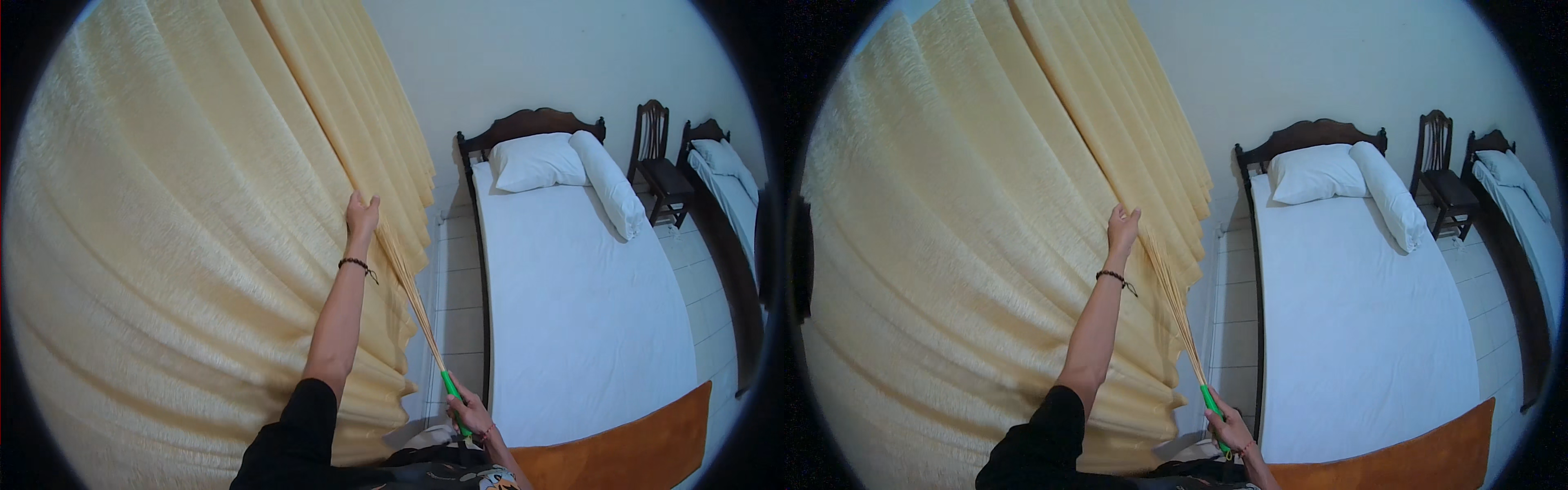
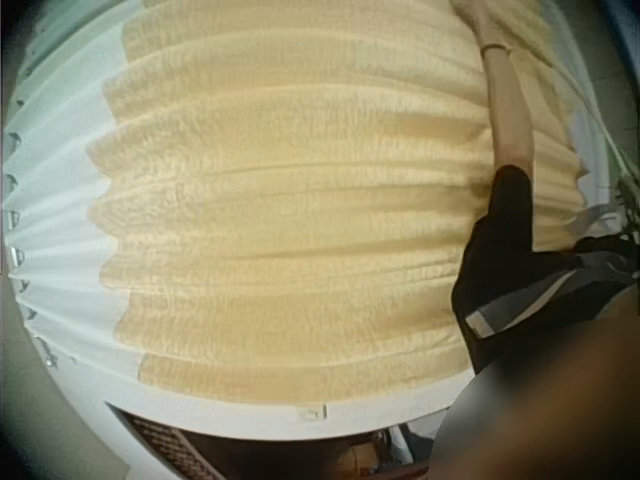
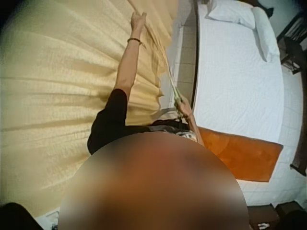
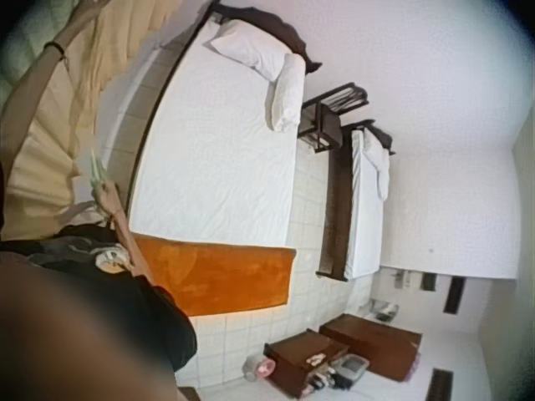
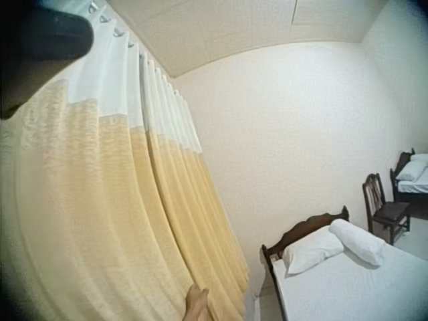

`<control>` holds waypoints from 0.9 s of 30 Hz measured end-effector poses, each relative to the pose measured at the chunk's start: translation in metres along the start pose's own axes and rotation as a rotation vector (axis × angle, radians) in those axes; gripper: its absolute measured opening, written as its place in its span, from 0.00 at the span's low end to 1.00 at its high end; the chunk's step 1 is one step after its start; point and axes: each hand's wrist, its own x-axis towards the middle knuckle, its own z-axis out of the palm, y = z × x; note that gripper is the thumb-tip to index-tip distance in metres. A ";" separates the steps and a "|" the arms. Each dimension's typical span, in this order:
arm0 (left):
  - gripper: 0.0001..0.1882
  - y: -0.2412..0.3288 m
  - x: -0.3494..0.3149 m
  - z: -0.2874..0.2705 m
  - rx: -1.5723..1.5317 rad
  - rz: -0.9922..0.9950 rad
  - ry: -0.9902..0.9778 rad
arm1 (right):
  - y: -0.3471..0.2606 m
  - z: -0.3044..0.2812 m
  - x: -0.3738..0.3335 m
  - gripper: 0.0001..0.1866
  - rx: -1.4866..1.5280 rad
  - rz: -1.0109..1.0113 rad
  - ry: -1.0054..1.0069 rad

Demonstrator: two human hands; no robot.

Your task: The recorder uses a handheld broom to dust off curtains, then ties one back and wipes a drawer.

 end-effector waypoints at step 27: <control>0.12 0.040 -0.086 -0.114 -0.642 0.016 0.242 | -0.102 0.014 0.111 0.28 -0.550 -0.554 0.099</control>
